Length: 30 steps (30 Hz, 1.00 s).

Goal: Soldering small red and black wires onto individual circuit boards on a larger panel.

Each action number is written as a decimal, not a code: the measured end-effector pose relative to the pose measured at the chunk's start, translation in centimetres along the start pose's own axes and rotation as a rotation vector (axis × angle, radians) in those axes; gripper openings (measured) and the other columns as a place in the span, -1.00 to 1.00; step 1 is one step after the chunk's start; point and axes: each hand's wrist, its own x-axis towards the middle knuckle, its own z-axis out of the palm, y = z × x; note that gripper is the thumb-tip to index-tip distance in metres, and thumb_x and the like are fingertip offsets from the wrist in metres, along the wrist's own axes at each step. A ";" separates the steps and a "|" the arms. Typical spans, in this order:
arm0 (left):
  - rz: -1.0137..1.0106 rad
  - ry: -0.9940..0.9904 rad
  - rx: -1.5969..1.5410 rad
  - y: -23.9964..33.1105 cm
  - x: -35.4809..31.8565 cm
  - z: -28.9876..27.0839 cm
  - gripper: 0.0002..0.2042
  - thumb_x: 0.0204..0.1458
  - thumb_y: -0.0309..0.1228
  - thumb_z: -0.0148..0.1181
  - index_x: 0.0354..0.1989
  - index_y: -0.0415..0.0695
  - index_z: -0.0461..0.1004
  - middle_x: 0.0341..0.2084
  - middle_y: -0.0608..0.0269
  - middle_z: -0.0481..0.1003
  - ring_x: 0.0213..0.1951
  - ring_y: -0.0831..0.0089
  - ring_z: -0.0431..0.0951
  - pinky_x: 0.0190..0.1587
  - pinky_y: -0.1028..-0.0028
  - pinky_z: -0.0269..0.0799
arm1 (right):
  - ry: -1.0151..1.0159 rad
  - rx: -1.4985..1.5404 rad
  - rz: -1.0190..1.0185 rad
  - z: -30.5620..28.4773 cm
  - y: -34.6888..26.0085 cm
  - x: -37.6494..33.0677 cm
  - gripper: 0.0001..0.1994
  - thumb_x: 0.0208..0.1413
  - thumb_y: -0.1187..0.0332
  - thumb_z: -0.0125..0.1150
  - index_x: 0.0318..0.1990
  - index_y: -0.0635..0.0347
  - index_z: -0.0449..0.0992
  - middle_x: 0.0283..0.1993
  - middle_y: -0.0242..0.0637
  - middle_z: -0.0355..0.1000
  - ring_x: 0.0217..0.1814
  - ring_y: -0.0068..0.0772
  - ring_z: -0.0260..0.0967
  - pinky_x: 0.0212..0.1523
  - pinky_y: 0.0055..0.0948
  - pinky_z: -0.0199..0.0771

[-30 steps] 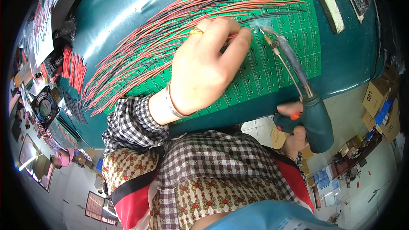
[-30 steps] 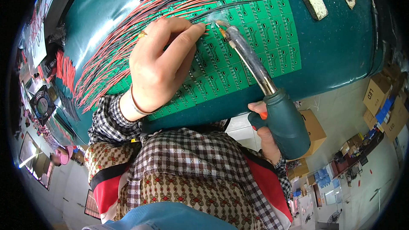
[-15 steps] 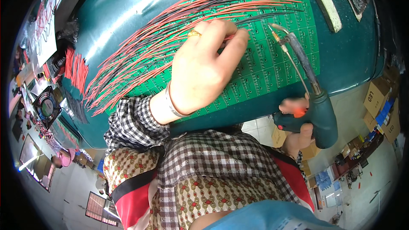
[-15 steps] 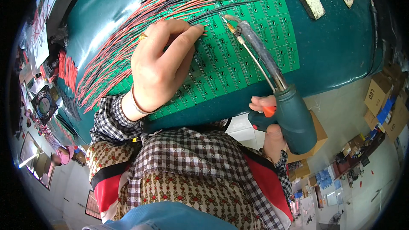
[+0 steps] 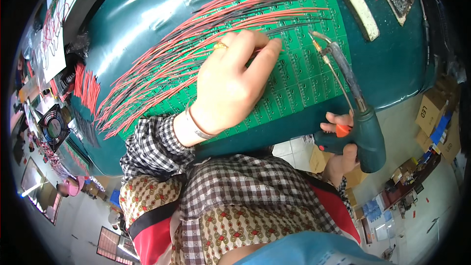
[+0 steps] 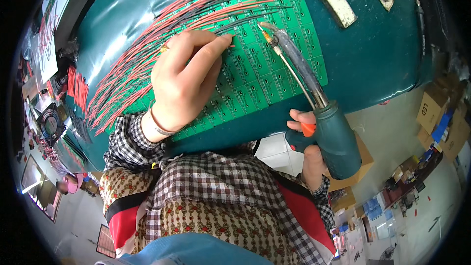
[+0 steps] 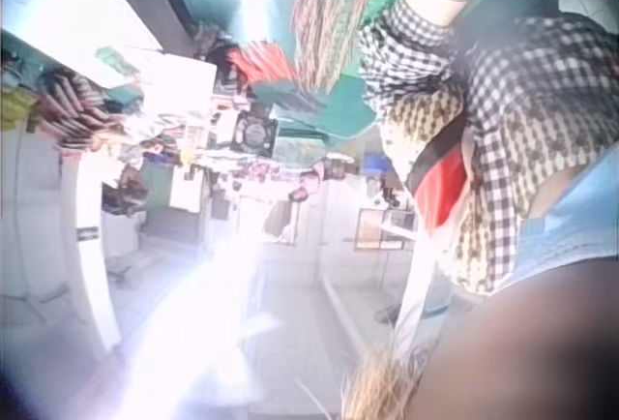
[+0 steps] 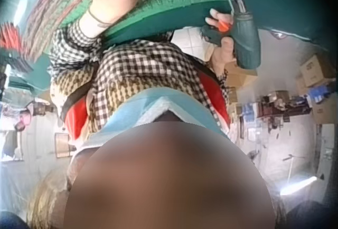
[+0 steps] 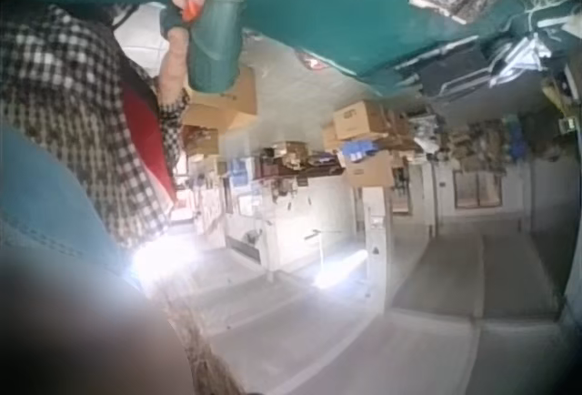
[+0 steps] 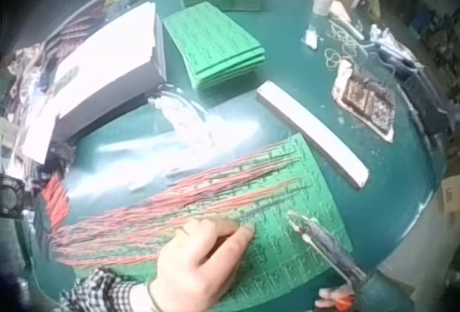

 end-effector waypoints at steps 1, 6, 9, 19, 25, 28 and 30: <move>0.000 -0.007 0.000 -0.2 0.0 0.1 -0.67 -0.21 -0.54 0.21 -0.17 -0.21 0.56 -0.36 0.28 0.41 -0.43 0.42 0.43 -0.39 0.48 0.41 | 0.002 0.004 0.005 0.0 0.0 -0.2 -0.19 0.19 -0.15 0.09 0.20 0.58 0.20 -0.07 0.05 0.44 -0.09 -0.01 0.53 -0.25 -0.27 0.70; 0.016 0.018 -0.031 -0.3 0.1 0.2 -0.69 -0.22 -0.54 0.22 -0.20 -0.22 0.56 -0.36 0.27 0.42 -0.42 0.42 0.43 -0.40 0.49 0.40 | -0.040 -0.075 0.102 -0.1 -0.9 -0.4 -0.21 0.18 -0.15 0.10 0.14 0.61 0.25 -0.08 0.09 0.44 -0.10 -0.03 0.52 -0.22 -0.24 0.70; 0.016 0.020 -0.006 -0.3 0.4 0.3 -0.68 -0.27 -0.68 0.34 -0.24 -0.19 0.60 -0.40 0.27 0.48 -0.41 0.39 0.49 -0.43 0.45 0.42 | -0.062 -0.087 0.133 0.2 -1.3 -0.1 -0.22 0.17 -0.17 0.11 0.06 0.63 0.31 -0.11 0.10 0.44 -0.11 -0.06 0.52 -0.20 -0.23 0.69; 0.059 0.016 -0.002 -0.7 0.1 0.4 -0.69 -0.23 -0.53 0.22 -0.21 -0.23 0.55 -0.34 0.24 0.41 -0.38 0.36 0.44 -0.36 0.48 0.41 | -0.122 -0.135 0.069 0.3 -0.8 0.2 -0.27 0.17 -0.17 0.12 -0.06 0.58 0.37 -0.17 0.06 0.46 -0.18 -0.12 0.51 -0.14 -0.24 0.63; 0.019 0.010 -0.006 -0.4 0.4 0.4 -0.70 -0.25 -0.68 0.32 -0.25 -0.20 0.59 -0.38 0.25 0.47 -0.39 0.35 0.49 -0.41 0.44 0.43 | -0.092 -0.142 0.106 0.8 -1.0 0.5 -0.31 0.13 -0.19 0.17 -0.16 0.49 0.41 -0.27 -0.03 0.45 -0.22 -0.15 0.50 -0.18 -0.29 0.58; 0.021 0.005 -0.017 -0.5 0.4 0.4 -0.70 -0.25 -0.68 0.32 -0.25 -0.20 0.59 -0.38 0.25 0.48 -0.39 0.35 0.49 -0.40 0.45 0.43 | -0.075 -0.111 0.093 1.0 -0.7 0.5 -0.33 0.12 -0.18 0.19 -0.18 0.49 0.42 -0.29 -0.05 0.44 -0.24 -0.14 0.50 -0.18 -0.27 0.58; 0.008 -0.006 -0.007 -0.4 0.4 0.3 -0.70 -0.25 -0.68 0.32 -0.26 -0.20 0.59 -0.37 0.25 0.48 -0.39 0.35 0.49 -0.40 0.45 0.43 | -0.060 -0.104 0.086 1.2 -0.8 0.6 -0.34 0.11 -0.17 0.20 -0.19 0.49 0.42 -0.31 -0.05 0.43 -0.26 -0.14 0.49 -0.18 -0.24 0.59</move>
